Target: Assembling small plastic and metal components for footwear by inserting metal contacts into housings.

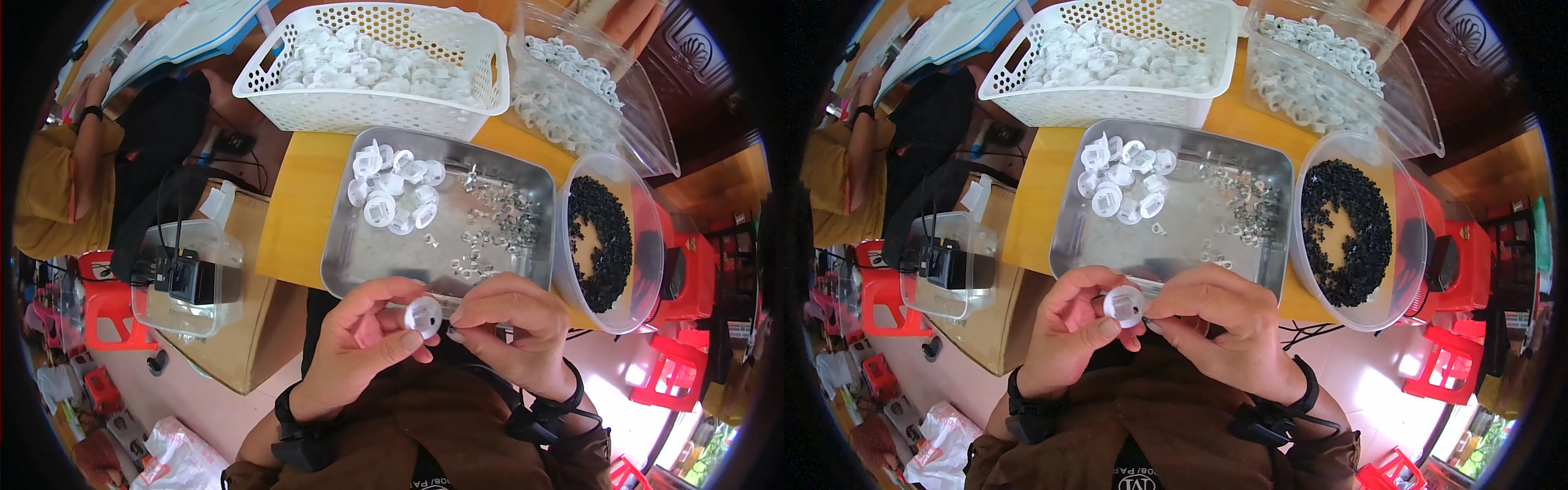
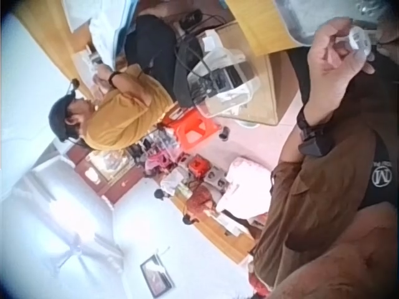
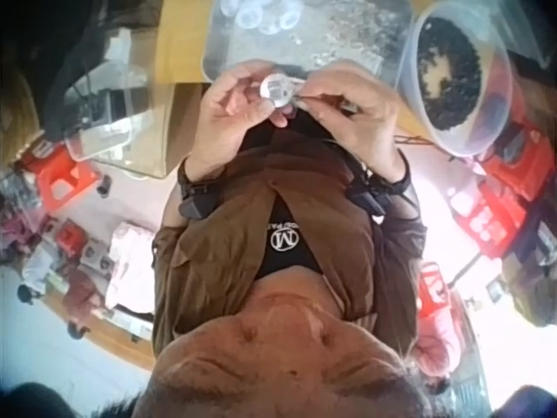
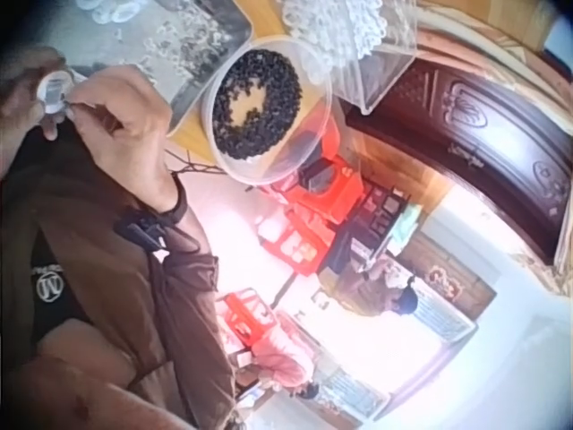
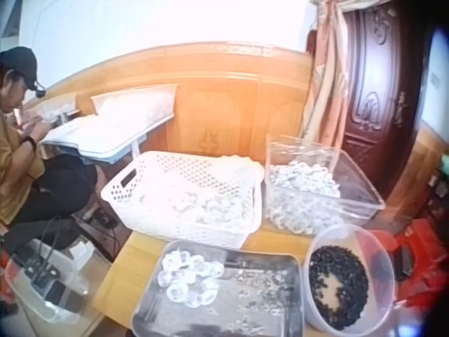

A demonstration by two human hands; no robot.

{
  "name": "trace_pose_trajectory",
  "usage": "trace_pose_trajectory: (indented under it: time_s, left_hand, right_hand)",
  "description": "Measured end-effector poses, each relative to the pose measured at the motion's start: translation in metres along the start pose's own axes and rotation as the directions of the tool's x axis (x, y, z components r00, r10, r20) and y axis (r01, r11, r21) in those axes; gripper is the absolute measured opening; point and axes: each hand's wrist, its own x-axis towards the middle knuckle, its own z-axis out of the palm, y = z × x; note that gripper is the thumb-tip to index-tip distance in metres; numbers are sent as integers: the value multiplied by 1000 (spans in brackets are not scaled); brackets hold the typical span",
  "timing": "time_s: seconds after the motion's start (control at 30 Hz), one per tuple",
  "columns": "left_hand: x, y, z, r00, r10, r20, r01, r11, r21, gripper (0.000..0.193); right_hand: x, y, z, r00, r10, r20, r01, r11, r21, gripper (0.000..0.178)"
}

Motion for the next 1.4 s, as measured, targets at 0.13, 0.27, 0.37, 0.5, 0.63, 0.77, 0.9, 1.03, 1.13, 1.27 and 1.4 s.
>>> trace_pose_trajectory:
  time_s: [0.13,0.27,0.37,0.5,0.63,0.77,0.9,1.03,1.13,1.27,1.4]
  left_hand:
    - [1,-1,-3,996,46,70,-50,997,53,26]
    - [3,-5,0,990,113,87,-128,972,199,21]
    - [5,-3,4,992,116,52,-124,972,201,20]
    - [5,-3,5,993,117,30,-121,961,249,19]
    - [5,-4,7,993,109,52,-119,951,285,14]
    - [5,-4,7,989,142,29,-143,927,348,11]
    - [5,-3,6,989,147,20,-145,928,344,11]
    - [5,-2,4,991,137,6,-134,960,247,13]
    - [5,-3,3,990,140,13,-139,963,233,14]
    - [5,-2,3,986,163,26,-164,957,240,14]
    - [5,-3,3,982,189,30,-190,948,254,14]
  right_hand:
    - [-2,1,1,999,47,-22,-46,997,57,23]
    - [-2,4,2,999,-5,-46,7,999,41,21]
    - [-2,4,2,998,-24,-62,25,1000,16,21]
    - [0,3,4,992,-103,-66,95,989,-114,23]
    - [1,4,8,981,-178,-72,164,973,-164,25]
    - [2,5,10,976,-214,-42,205,966,-154,25]
    - [3,-2,12,986,-151,-72,142,983,-119,22]
    - [1,2,10,991,-84,-101,79,995,-55,23]
    - [1,5,8,990,-108,-89,103,993,-55,22]
    - [3,4,9,996,-66,-58,64,998,-25,20]
    - [2,6,11,1000,-14,-26,15,999,31,15]
